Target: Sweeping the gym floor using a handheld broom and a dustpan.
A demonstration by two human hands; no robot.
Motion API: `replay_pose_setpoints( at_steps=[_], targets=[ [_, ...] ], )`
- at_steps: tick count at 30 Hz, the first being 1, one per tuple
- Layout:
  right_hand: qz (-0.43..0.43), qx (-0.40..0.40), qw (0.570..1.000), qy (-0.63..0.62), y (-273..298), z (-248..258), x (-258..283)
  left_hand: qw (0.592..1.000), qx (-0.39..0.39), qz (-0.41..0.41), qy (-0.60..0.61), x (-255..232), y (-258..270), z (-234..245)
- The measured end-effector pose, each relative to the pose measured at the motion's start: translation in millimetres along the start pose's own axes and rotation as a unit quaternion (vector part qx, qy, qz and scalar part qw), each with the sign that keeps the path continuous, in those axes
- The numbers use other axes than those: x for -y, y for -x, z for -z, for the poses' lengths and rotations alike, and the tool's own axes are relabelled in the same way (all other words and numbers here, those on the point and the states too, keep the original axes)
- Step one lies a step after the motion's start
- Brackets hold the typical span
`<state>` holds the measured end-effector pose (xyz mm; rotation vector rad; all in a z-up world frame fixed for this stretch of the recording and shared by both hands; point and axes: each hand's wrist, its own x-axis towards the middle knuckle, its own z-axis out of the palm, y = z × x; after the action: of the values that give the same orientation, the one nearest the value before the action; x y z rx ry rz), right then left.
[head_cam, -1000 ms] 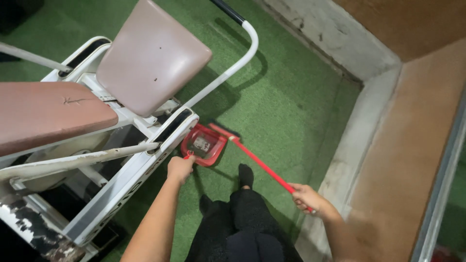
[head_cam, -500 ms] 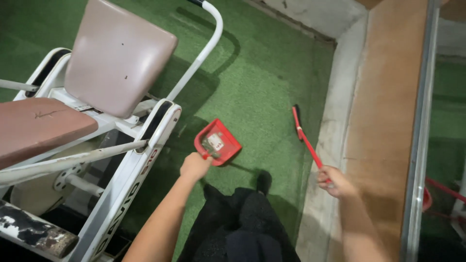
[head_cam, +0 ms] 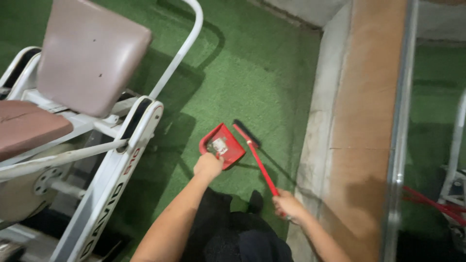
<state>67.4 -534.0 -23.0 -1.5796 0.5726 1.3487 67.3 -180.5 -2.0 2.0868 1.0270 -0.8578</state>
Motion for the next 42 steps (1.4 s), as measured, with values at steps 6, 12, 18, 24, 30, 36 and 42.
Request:
replay_pose_setpoints(
  at_steps=[6,12,18,24,30,36,42],
  targets=[
    [0.004,0.042,0.988,-0.147,54.3,110.8,79.7,0.999,-0.035,0.031,0.023,-20.7,9.9,1.3],
    [0.042,0.014,0.992,-0.118,-6.5,127.8,103.3,0.997,-0.052,0.059,0.023,-36.7,33.9,0.9],
    [0.052,-0.010,0.994,0.094,-45.2,64.2,27.4,0.995,-0.071,0.065,0.035,-41.7,41.7,-13.0],
    [-0.013,0.045,0.997,0.068,34.8,54.9,23.3,0.993,-0.080,0.076,0.043,-38.0,50.4,-21.8],
    [0.019,0.115,0.991,-0.068,56.3,149.2,69.1,0.993,-0.082,0.074,0.047,-35.5,53.7,-29.1],
    [0.024,0.016,0.999,-0.037,43.4,131.5,89.4,0.993,-0.073,0.074,0.048,-45.5,51.1,-27.0],
    [0.006,0.014,0.999,0.033,-23.8,57.8,33.2,0.996,-0.059,0.058,0.046,-34.7,30.3,-8.8]
  ],
)
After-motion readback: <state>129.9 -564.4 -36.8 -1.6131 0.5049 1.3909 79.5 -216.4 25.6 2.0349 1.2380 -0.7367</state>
